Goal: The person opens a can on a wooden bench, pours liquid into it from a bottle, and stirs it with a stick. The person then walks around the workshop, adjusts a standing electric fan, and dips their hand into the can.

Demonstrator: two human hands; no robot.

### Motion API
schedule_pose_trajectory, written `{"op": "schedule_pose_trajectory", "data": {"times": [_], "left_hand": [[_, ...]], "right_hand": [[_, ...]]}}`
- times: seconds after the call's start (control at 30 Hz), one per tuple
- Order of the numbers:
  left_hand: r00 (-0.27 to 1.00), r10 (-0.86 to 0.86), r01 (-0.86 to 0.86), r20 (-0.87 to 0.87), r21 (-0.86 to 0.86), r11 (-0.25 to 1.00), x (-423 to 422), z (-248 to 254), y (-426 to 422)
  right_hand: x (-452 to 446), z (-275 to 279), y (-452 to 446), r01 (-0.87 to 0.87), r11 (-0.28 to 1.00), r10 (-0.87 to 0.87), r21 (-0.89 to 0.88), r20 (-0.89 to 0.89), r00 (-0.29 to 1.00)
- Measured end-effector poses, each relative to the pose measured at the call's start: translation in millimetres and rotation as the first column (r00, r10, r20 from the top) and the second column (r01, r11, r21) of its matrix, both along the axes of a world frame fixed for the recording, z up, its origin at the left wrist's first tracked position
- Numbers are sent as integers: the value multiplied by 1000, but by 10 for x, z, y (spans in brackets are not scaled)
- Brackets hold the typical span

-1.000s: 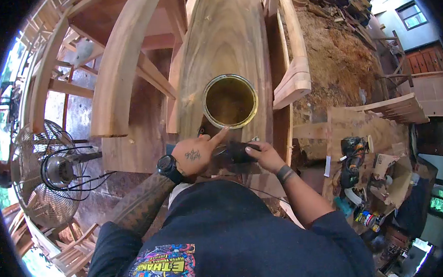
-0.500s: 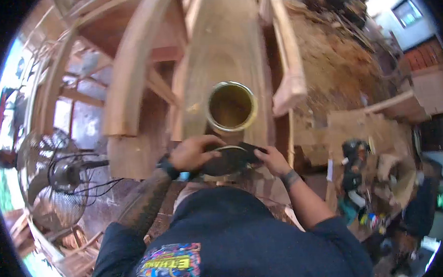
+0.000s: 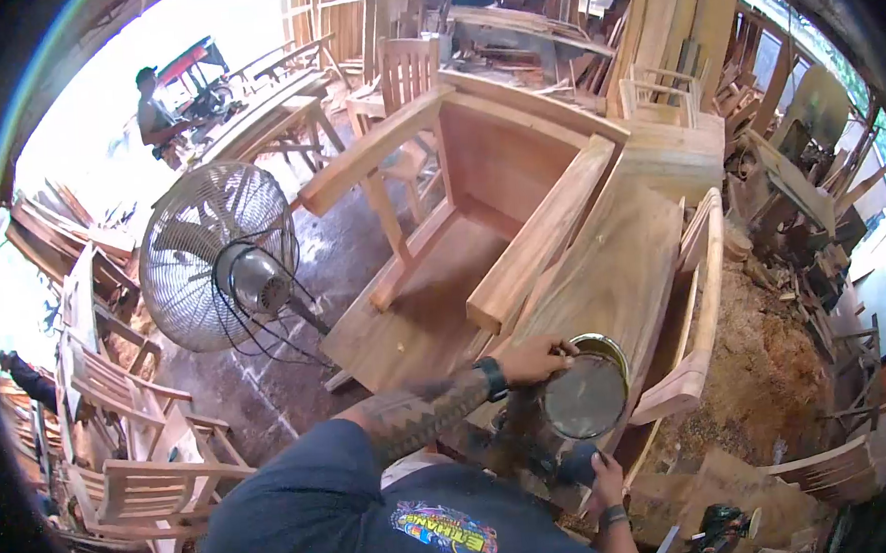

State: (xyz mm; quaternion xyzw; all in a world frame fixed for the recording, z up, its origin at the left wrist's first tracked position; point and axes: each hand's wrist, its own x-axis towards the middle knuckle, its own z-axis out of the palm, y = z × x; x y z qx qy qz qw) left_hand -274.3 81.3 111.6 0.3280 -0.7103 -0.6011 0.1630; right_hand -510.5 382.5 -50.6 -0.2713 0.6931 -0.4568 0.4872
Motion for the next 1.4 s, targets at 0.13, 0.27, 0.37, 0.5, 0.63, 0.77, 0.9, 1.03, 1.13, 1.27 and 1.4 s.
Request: {"op": "schedule_pose_trajectory", "data": {"times": [0.13, 0.27, 0.37, 0.5, 0.63, 0.77, 0.9, 1.03, 1.13, 1.27, 1.4], "left_hand": [[983, 124, -81, 138, -281, 956, -711, -325, -182], [948, 127, -4, 293, -385, 923, -800, 201, -83], [975, 139, -57, 173, -409, 911, -914, -411, -420], [990, 77, -24, 116, -403, 915, -353, -364, -375], [952, 194, -130, 237, -261, 957, 495, -797, -114], [865, 87, -113, 494, 23, 993, 642, -1196, 176], [970, 162, -224, 180, 411, 884, 525, -1450, 306], [856, 447, -449, 260, 803, 393, 62, -679, 679], [982, 187, -96, 34, 936, 338, 361, -1620, 271], [912, -136, 239, 386, -232, 943, 506, -2050, 128], [976, 216, -211, 1, 209, 955, 614, -2428, -100]], "right_hand": [[-15, -385, -67, 14, 999, -17, -36, -70, 997], [164, -248, -207, 108, 993, -102, -48, 123, 987], [384, 139, -378, 201, 979, -185, -30, 276, 943], [216, -179, -369, 90, 991, -102, -100, -118, 988], [214, 136, -268, 321, 939, -311, -119, 101, 945], [206, 245, -196, 391, 920, -384, 13, 213, 898], [455, 667, -262, 356, 933, -356, 55, 289, 889], [629, 385, -407, 238, 963, -263, 124, 264, 928], [905, 580, -527, 195, 977, -153, -84, 359, 921], [1127, 24, -750, 39, 996, -40, -78, -16, 999], [1106, 52, -801, 449, 873, -486, 193, 442, 754]]}}
